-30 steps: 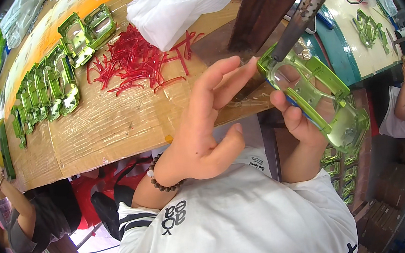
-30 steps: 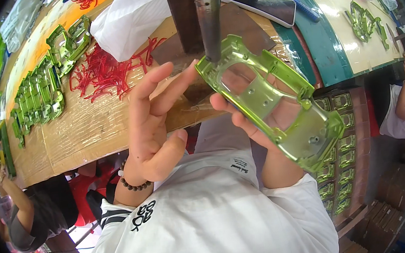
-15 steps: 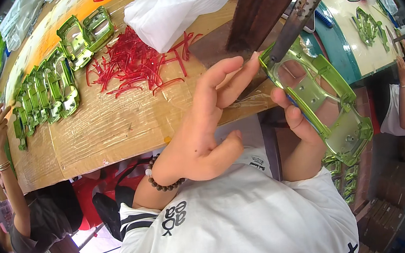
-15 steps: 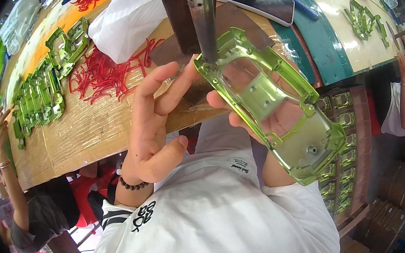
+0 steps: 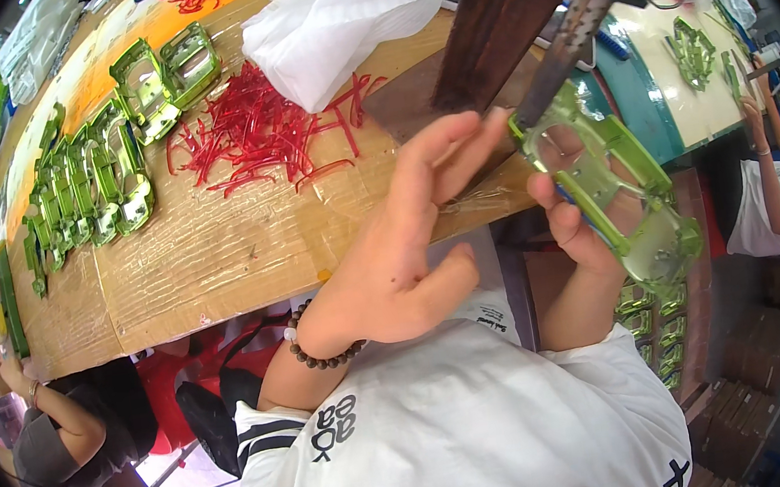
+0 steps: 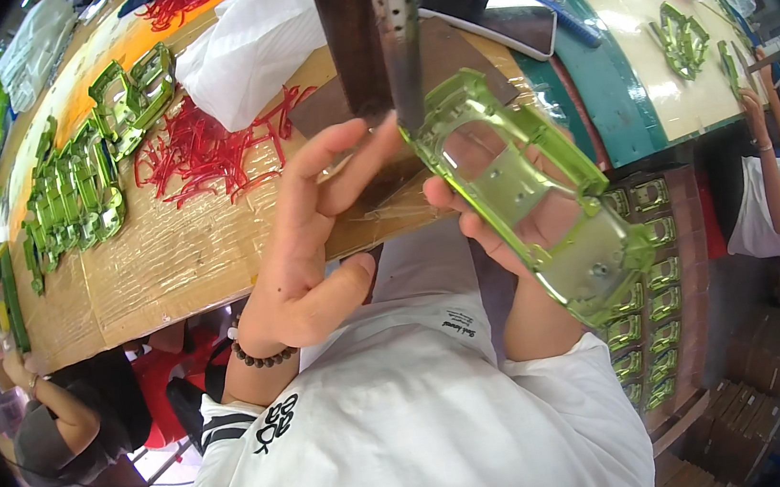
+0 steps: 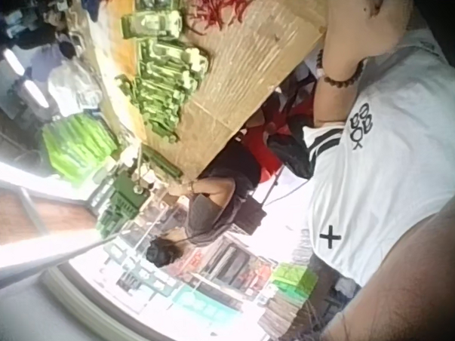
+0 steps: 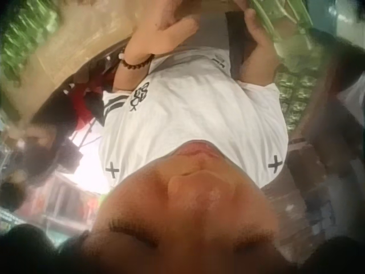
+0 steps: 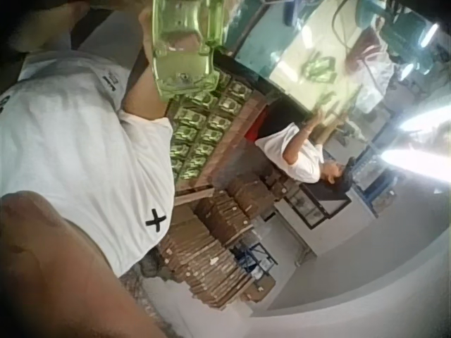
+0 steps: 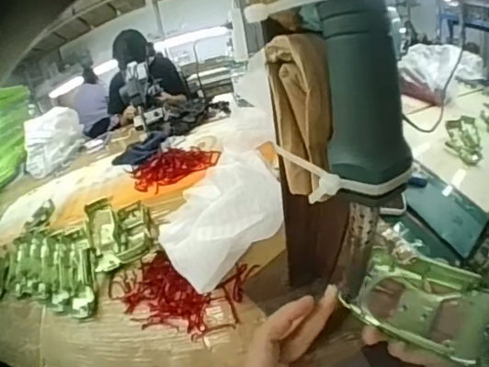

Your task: The person assembles small green plastic car-shaped components by hand. They pick up a green plastic shell, insert a red plastic strip into a slot, and then place the finished unit on a wooden table. The process is repeated for multiple identical units.

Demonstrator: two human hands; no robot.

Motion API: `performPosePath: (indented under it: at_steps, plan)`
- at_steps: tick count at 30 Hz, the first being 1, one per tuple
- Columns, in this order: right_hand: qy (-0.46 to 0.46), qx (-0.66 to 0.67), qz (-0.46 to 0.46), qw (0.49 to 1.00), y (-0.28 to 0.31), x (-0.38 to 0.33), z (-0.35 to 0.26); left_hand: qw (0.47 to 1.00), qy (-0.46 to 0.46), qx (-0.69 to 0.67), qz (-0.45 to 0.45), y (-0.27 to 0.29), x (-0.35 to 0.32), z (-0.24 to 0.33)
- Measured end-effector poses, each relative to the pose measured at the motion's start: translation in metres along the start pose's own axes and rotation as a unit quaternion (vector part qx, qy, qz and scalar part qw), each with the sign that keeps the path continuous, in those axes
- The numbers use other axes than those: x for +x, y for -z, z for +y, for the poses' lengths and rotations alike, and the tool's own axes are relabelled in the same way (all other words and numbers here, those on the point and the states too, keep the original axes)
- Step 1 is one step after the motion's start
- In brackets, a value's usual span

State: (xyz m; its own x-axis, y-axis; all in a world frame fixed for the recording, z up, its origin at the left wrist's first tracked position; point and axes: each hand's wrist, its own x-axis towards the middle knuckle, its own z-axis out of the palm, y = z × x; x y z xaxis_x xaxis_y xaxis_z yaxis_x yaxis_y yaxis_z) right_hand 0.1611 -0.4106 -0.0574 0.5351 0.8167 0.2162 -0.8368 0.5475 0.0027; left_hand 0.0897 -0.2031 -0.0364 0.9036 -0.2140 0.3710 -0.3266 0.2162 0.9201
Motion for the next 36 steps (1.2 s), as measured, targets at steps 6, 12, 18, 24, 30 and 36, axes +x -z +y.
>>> performPosePath:
  at_steps: [6,12,18,24,30,36]
  plan:
    - [0.103,-0.063,0.175,0.977,-0.034,-0.023,0.005,0.982,-0.072,-0.088,0.153,0.004,-0.006,-0.001]
    - [0.191,-0.509,0.358,0.759,-0.037,-0.033,-0.171,0.971,-0.117,-0.095,0.188,0.009,-0.028,0.001]
    - [0.176,-0.878,0.419,-0.151,-0.025,-0.09,-0.408,0.917,-0.141,0.282,0.245,0.057,-0.075,0.037]
    - [0.143,-0.85,0.459,-0.213,0.001,-0.027,-0.39,0.562,0.008,0.713,0.418,0.225,-0.136,0.112]
    - [0.333,-0.888,0.258,0.187,-0.057,-0.105,-0.249,0.424,0.255,0.717,0.491,0.373,-0.207,0.165]
    - [0.142,-0.928,0.079,0.337,-0.079,-0.018,0.056,0.506,0.276,0.73,0.367,0.393,-0.216,0.153]
